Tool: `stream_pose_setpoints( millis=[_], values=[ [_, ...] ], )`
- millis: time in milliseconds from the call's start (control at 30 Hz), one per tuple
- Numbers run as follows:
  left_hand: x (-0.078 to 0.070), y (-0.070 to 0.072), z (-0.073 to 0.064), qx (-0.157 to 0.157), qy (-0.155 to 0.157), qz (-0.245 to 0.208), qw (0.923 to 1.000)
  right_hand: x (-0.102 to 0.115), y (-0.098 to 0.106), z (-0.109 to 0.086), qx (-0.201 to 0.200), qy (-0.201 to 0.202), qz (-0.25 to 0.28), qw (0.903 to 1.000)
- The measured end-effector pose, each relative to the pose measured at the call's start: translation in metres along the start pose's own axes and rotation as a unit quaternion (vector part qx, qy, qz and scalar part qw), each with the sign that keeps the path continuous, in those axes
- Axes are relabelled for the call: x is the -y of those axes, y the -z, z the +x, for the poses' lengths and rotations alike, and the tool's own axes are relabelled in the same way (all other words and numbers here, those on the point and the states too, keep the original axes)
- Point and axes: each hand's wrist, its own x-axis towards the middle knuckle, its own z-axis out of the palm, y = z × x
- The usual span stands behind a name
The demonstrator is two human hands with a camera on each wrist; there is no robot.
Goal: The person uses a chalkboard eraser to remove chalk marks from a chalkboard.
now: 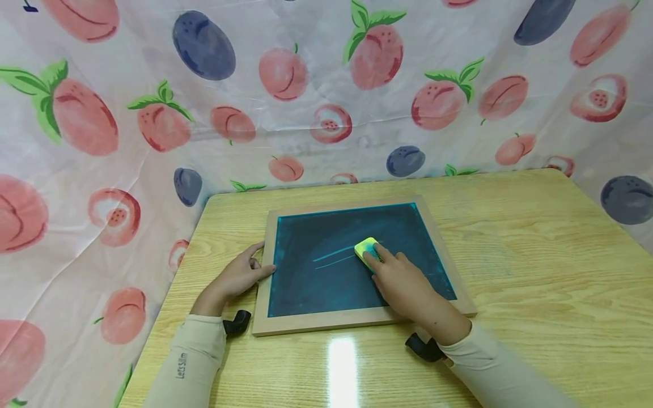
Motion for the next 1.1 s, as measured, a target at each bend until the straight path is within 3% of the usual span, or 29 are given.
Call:
stream_pose_setpoints(
  millis=[333, 700, 1100],
  values=[
    [0.003, -0.002, 0.003, 0.001, 0.001, -0.002, 1.0000, 0.040, -0.007, 0.004, 0.035, 0.043, -0.003, 0.9985],
    [0.000, -0.003, 0.001, -0.001, 0.000, 0.010, 1.0000, 0.074, -0.007, -0.004, 0.033, 0.159, -0.020, 0.9865],
    [0.001, 0.000, -0.001, 0.007, 0.000, 0.020, 0.9998, 0.079, -0.005, -0.002, 0.057, 0.153, 0.005, 0.9866]
  ],
)
